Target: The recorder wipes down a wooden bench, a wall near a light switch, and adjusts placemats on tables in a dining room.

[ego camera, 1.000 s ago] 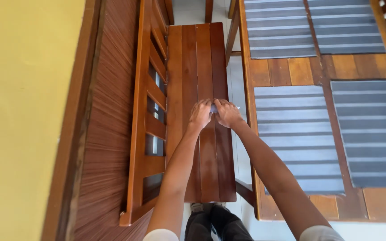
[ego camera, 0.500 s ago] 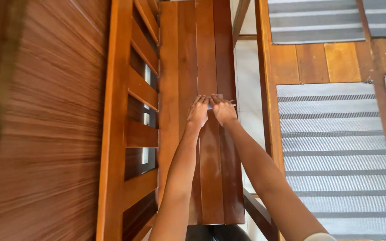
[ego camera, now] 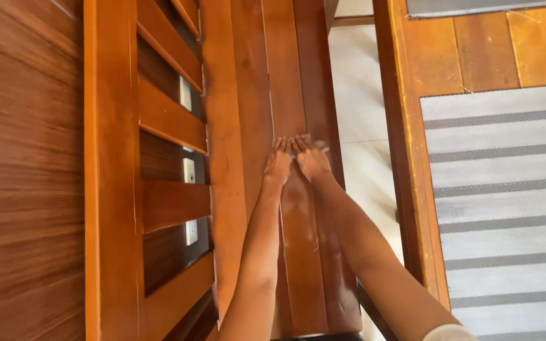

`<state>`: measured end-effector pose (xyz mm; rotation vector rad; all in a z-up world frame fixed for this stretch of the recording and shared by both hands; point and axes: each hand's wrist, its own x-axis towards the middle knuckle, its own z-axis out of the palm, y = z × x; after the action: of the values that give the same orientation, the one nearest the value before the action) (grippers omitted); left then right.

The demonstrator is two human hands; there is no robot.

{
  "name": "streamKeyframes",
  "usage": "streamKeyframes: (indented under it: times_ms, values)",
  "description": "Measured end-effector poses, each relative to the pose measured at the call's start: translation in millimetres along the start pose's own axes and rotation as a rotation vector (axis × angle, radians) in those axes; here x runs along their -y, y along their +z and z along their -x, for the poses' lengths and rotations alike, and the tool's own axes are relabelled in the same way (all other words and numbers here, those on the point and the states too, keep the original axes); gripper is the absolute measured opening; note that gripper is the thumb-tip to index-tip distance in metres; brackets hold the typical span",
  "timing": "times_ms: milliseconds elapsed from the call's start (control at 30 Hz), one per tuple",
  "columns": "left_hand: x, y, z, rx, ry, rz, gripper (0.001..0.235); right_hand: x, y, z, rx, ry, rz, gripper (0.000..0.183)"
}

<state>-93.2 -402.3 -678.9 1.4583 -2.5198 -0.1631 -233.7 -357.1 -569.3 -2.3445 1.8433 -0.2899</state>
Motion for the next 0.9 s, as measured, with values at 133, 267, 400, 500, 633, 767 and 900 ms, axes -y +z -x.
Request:
streamKeyframes:
  times_ms: [133, 267, 400, 500, 633, 767, 900]
  values:
    - [-37.3, -73.2, 13.1, 0.264, -0.061, 0.073, 0.069, -5.3, 24.2, 18.0, -0.022, -0.035, 0.073, 0.051]
    - [-36.7, -57.3, 18.4, 0.201, -0.114, 0.034, 0.060, -2.6, 26.6, 15.8, -0.001, -0.066, 0.119, 0.057]
    - [-43.4, -51.5, 46.8, 0.180, -0.126, 0.082, 0.058, 9.9, 31.2, 39.9, 0.049, -0.053, 0.158, 0.057]
    - [-55.3, -66.6, 61.6, 0.189, -0.115, 0.053, 0.060, 20.1, 14.0, 54.9, 0.073, -0.024, 0.086, 0.057]
    - [-64.6, -86.1, 90.1, 0.292, -0.132, 0.029, 0.067, 37.3, 14.8, 81.1, 0.121, -0.026, 0.141, 0.059]
    - [-72.1, -95.3, 117.1, 0.323, -0.097, 0.045, 0.065, 44.1, 28.0, 107.3, 0.063, -0.016, 0.056, 0.059]
    - [-80.6, -105.2, 131.6, 0.398, -0.122, 0.060, 0.066, 52.5, 27.5, 125.1, 0.033, -0.035, 0.077, 0.058]
